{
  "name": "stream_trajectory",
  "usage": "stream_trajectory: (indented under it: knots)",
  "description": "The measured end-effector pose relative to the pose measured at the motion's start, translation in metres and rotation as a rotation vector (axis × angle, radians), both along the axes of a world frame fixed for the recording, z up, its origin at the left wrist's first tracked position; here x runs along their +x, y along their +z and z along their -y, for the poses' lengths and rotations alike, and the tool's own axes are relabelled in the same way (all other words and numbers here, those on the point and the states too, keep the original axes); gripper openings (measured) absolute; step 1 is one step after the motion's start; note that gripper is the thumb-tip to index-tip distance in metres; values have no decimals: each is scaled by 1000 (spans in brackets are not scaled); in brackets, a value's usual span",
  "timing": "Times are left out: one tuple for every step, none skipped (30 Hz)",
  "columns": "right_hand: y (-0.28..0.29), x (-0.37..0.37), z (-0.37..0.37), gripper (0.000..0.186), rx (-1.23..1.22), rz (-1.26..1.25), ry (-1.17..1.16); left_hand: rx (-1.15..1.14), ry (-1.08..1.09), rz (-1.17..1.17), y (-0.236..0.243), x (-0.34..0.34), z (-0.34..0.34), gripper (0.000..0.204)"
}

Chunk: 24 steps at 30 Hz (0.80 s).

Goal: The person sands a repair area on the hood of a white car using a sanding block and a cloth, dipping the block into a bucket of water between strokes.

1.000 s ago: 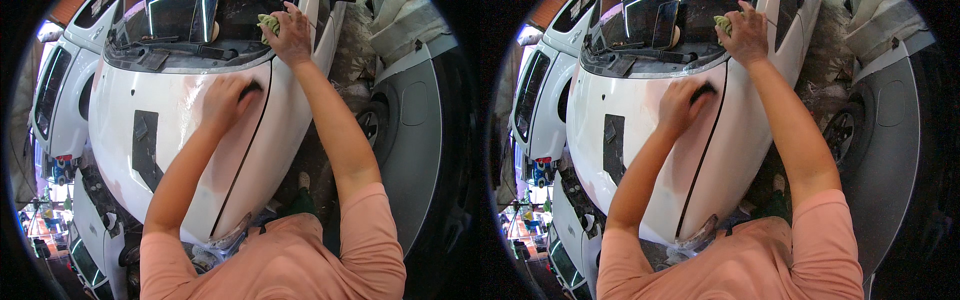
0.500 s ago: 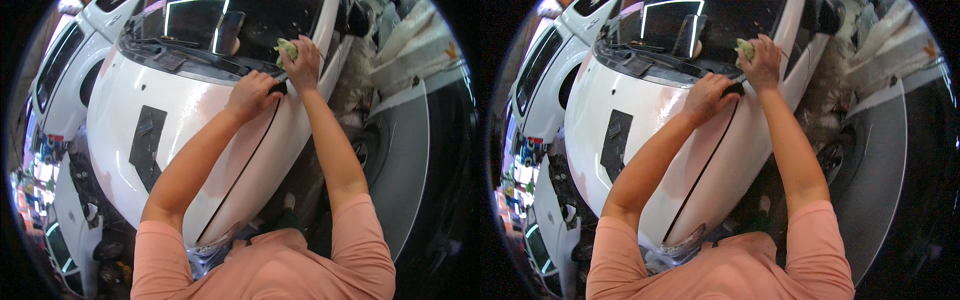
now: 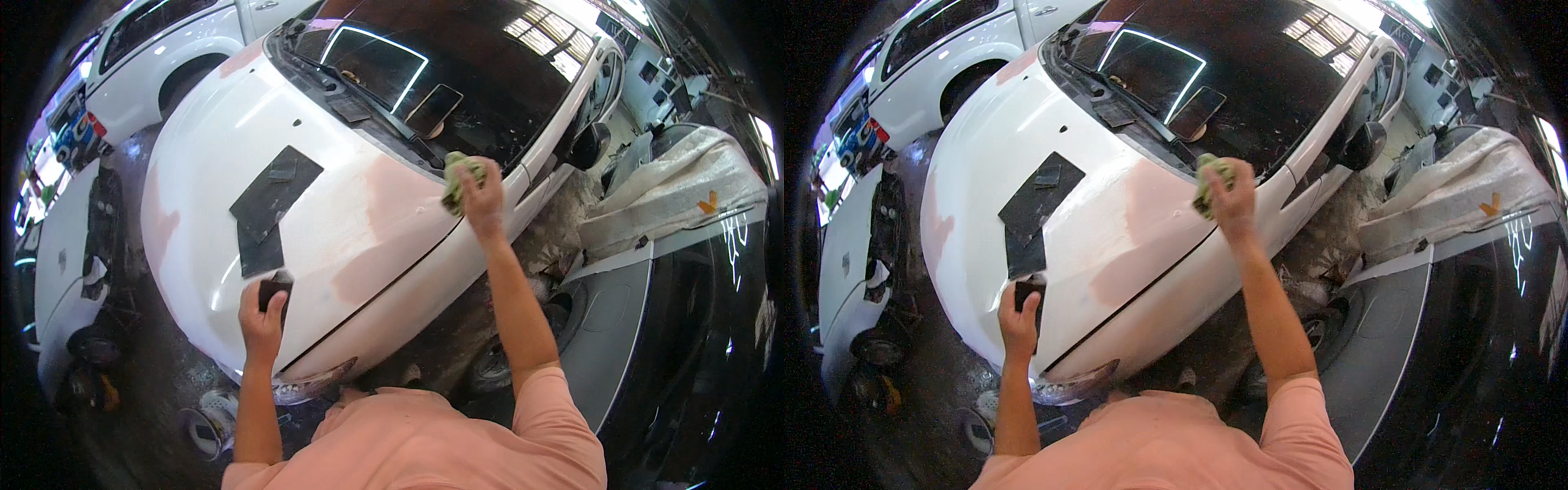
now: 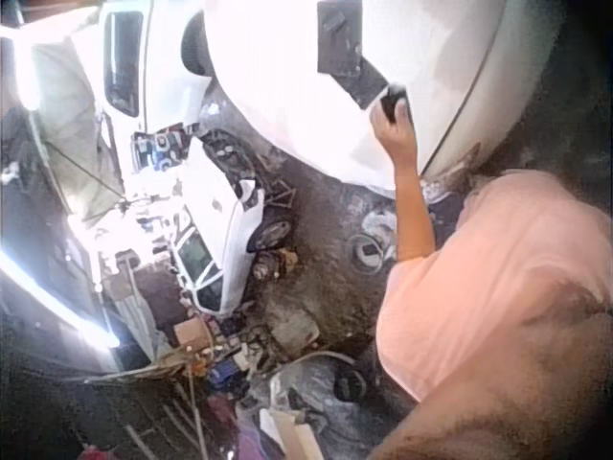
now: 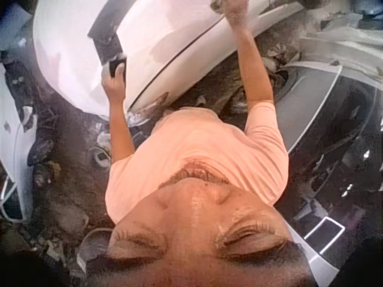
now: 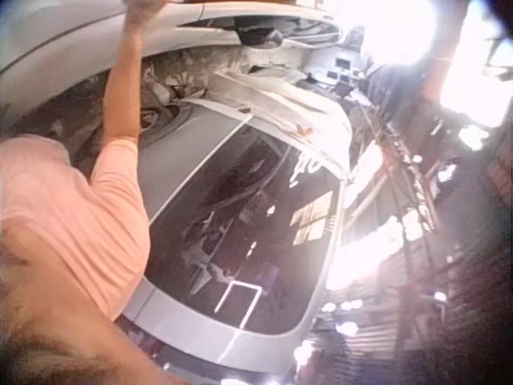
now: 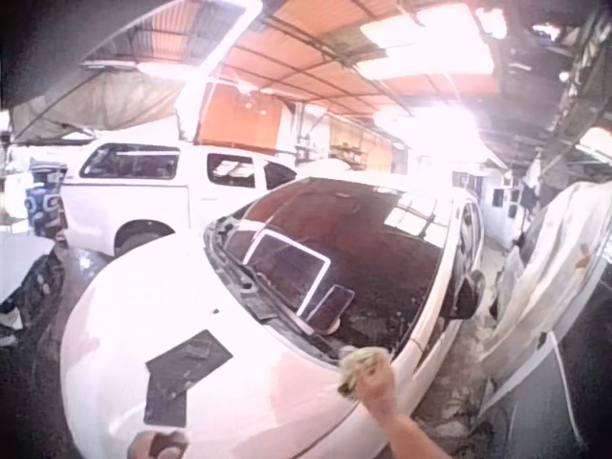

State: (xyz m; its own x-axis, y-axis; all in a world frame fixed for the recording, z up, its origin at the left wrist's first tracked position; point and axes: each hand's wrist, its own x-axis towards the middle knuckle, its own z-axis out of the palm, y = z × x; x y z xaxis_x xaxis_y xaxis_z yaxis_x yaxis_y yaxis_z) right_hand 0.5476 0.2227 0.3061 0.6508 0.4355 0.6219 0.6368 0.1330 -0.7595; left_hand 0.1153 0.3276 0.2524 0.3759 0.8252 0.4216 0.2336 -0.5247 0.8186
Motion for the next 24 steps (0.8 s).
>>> stream_trajectory:
  knots:
    - [1,-34,-15,33,24,-1,88,-48,84,-60,-12,-28,11,31]
    - [0,-63,-26,30,-47,107,119,-77,136,-44,-28,-48,19,32]
    - [-4,-89,-34,29,-119,217,141,-121,160,-26,-36,-59,30,32]
    - [-15,-117,-46,31,-155,321,170,-166,184,-13,-42,-70,39,33]
    - [-29,-146,-58,34,-193,430,196,-212,205,3,-48,-78,46,33]
    - [-46,-174,-69,36,-252,475,206,-300,193,41,-54,-83,49,34]
    - [-65,-200,-78,38,-315,518,213,-279,186,20,-55,-84,52,35]
    - [-84,-229,-87,37,-378,593,192,-253,178,-6,-53,-85,54,35]
    - [-98,-253,-93,36,-436,666,172,-223,172,-33,-50,-87,55,36]
    - [-106,-268,-96,37,-436,687,174,-198,164,-40,-49,-90,54,37]
    - [-111,-280,-97,39,-435,706,179,-172,158,-49,-48,-92,56,37]
    - [-116,-285,-97,40,-436,726,182,-148,150,-58,-47,-94,57,38]
    - [-119,-278,-98,40,-450,734,171,-137,139,-60,-46,-94,57,39]
    - [-122,-258,-94,40,-476,740,157,-136,122,-62,-46,-92,57,39]
    - [-123,-237,-89,39,-501,746,141,-133,103,-64,-46,-91,58,40]
    - [-120,-214,-81,38,-491,726,90,-130,96,-70,-46,-92,57,40]
    - [-114,-186,-72,36,-480,713,36,-126,87,-68,-47,-90,57,41]
    - [-106,-161,-63,35,-491,694,-34,-123,81,-68,-48,-88,57,41]
    - [-98,-136,-54,33,-501,672,-105,-128,76,-68,-49,-87,57,41]
    - [-97,-109,-46,32,-506,674,-185,-130,69,-70,-51,-86,57,42]
    - [-99,-80,-39,32,-507,674,-263,-131,63,-73,-52,-84,57,42]
    - [-99,-54,-33,32,-501,674,-340,-121,63,-75,-52,-84,56,42]
    - [-99,-28,-25,33,-495,672,-418,-110,63,-77,-52,-84,56,42]
    - [-100,8,-13,34,-528,681,-489,-101,53,-78,-53,-83,56,42]
